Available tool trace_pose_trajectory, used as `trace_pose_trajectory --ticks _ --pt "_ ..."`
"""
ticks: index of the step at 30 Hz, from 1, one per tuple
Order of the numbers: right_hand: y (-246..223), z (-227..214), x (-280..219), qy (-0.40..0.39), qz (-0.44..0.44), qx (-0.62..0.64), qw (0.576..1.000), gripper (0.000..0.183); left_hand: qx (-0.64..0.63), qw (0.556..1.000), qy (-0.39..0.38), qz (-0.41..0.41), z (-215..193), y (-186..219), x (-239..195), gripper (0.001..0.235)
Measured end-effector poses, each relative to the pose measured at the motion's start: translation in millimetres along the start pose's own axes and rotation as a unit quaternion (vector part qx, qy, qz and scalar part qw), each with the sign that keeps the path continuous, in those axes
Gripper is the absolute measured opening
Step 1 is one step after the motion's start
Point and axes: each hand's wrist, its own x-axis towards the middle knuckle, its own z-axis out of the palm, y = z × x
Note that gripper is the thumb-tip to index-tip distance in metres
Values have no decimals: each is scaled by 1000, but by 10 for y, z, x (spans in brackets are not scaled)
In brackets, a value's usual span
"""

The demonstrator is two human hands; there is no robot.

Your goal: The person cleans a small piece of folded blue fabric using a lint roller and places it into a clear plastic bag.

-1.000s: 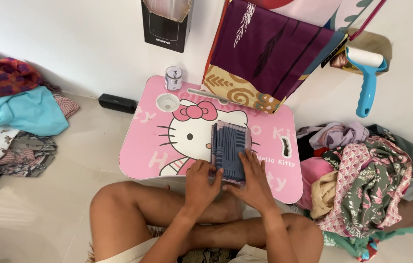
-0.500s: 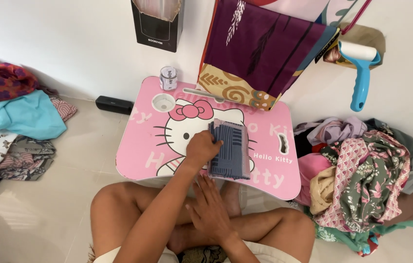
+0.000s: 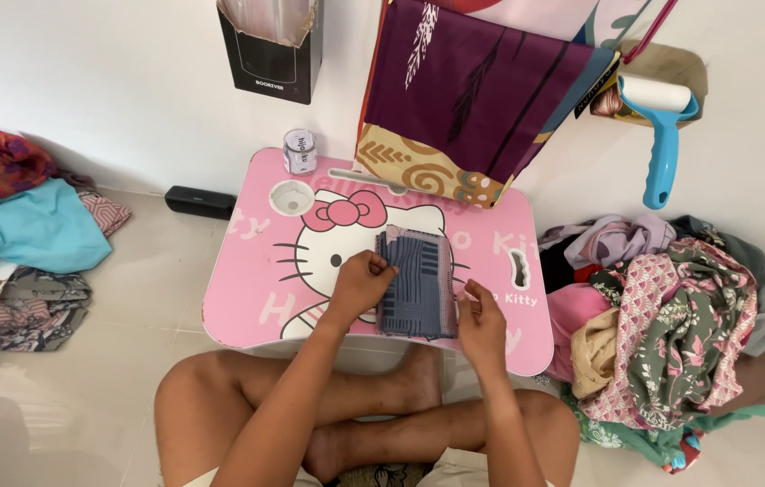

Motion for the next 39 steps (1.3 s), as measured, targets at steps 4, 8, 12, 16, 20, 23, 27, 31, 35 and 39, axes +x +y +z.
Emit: trace_pose_trajectory --ticks 4,8,12,16,20,23,27,31,35,39 --pt "-38 66 272 -38 39 -62 997 40 -41 999 -8 -7 -21 -63 29 34" --pt "-495 195 140 -43 -32 -86 995 42 -61 998 -11 -14 -34 -51 -27 42" --pt "-436 299 134 -69 9 -79 994 50 -71 997 -3 -1 -103 1 -132 46" --pt "-297 274 265 -43 102 37 993 47 -88 996 -8 19 -101 -64 -137 47" --pt "-563 205 262 -44 135 128 982 43 -107 994 -8 28 -123 -84 -148 48" --pt "-389 239 347 -59 179 189 964 44 -119 993 -12 21 -129 -142 -109 47" --pt "34 319 514 -99 244 327 907 25 -128 991 -15 22 -113 -201 -64 49" --pt "141 309 580 -116 236 356 897 20 -124 992 -10 24 -89 -233 -57 50" --pt "-61 246 506 -103 233 357 899 33 -111 994 6 20 -10 -292 -44 48" --pt "-203 209 447 -62 220 331 915 44 115 979 50 161 -21 50 -307 54"
